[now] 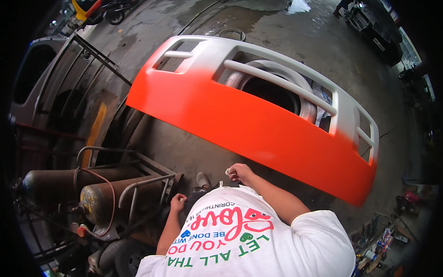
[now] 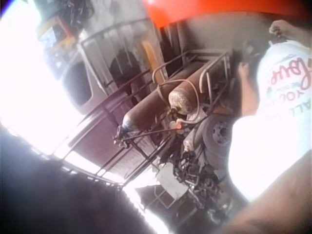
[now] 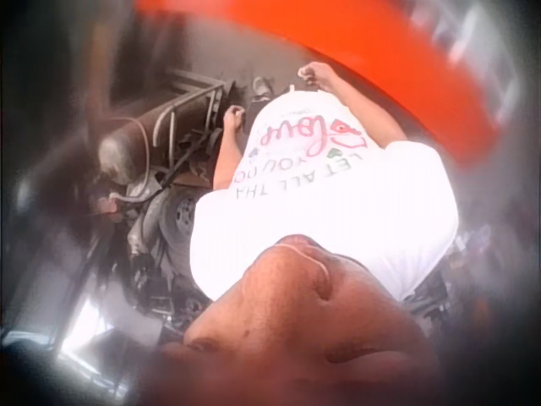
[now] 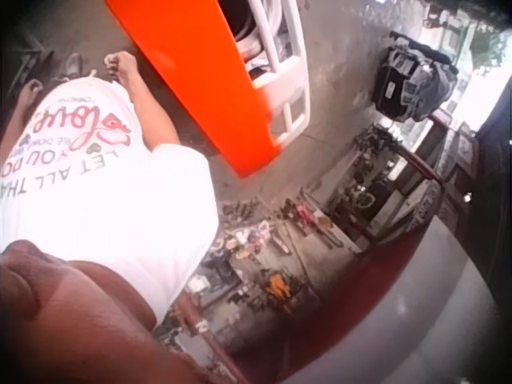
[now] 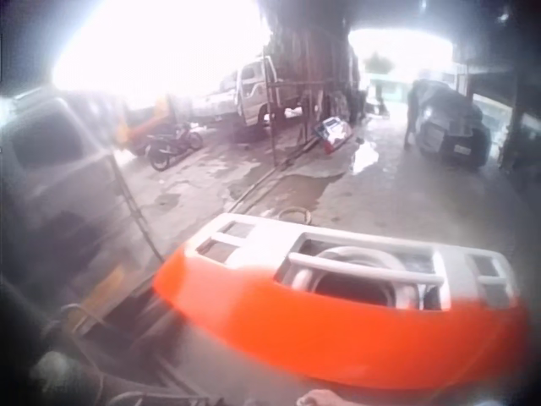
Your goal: The person spray paints a car bumper orange using a spray gun, then applies masking tape to the edges of the painted area. The bumper is placed on a stand in a workshop.
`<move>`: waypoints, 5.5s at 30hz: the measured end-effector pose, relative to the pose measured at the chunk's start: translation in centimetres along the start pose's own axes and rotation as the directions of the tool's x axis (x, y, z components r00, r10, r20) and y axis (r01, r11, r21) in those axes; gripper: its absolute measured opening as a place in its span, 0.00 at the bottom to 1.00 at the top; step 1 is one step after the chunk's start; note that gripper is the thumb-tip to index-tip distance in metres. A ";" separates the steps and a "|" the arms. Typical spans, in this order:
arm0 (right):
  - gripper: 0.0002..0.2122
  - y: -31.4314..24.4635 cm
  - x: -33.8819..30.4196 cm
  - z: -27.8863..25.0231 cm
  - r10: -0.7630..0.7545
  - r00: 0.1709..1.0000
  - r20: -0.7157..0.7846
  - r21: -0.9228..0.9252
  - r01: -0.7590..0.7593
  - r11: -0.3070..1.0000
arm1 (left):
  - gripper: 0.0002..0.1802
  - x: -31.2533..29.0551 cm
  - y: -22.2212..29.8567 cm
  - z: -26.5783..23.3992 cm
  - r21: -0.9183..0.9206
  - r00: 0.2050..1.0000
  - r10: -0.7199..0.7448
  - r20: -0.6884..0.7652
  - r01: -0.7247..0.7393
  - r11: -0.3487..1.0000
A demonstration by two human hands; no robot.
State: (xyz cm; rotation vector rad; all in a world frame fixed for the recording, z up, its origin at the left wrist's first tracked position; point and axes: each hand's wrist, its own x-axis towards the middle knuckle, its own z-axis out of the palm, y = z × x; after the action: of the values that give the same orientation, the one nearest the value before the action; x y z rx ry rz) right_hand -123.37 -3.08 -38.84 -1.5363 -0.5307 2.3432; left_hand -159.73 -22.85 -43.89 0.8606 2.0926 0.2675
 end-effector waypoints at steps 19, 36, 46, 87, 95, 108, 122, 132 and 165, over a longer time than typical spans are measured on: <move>0.02 4.1 1.4 5.9 -0.139 0.967 -0.213 0.097 0.162 0.982 | 0.15 14.2 0.1 -8.2 0.045 0.964 0.155 0.218 -0.169 0.985; 0.12 2.4 1.7 3.8 -0.277 0.956 -0.094 -0.217 0.252 0.943 | 0.14 10.4 -1.8 -3.3 0.024 0.968 0.028 0.250 -0.035 0.999; 0.10 -1.8 -0.1 7.4 -0.227 0.974 -0.030 -0.239 0.213 0.947 | 0.16 5.1 7.4 -3.9 -0.313 0.965 0.210 0.157 -0.153 0.937; 0.09 -9.0 7.3 27.0 -0.433 0.901 -0.020 -0.259 0.413 0.873 | 0.17 14.2 11.6 -17.2 -0.309 0.873 0.480 -0.086 -0.481 0.820; 0.11 -21.7 16.6 25.0 -0.674 0.727 -0.135 -0.494 0.540 0.682 | 0.14 23.5 0.7 -23.6 -0.376 0.995 -0.010 -0.101 -0.028 0.926; 0.10 -34.5 28.1 27.1 -0.757 0.443 -0.479 -0.763 0.215 0.609 | 0.14 40.1 -3.6 -35.5 0.081 0.990 0.006 0.140 -0.018 0.997; 0.10 -36.0 35.2 31.5 -0.811 0.269 -0.520 -0.853 -0.113 0.510 | 0.13 54.9 0.9 -47.8 0.031 0.980 0.076 0.185 -0.083 0.996; 0.07 -32.9 32.1 28.6 -0.674 0.236 -0.700 -0.581 0.360 0.730 | 0.14 56.5 -2.7 -47.1 0.143 0.970 0.089 0.224 -0.123 0.982; 0.11 -41.4 30.1 20.6 -0.675 0.409 -0.614 -0.594 0.323 0.736 | 0.14 53.2 -2.0 -47.1 0.166 0.976 -0.009 0.217 -0.028 0.986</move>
State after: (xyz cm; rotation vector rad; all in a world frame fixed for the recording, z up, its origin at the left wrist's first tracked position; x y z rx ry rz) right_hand -152.50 43.75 -37.08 -2.0055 -1.0583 0.8935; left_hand -219.03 15.99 -48.53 0.9549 1.9259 -0.0009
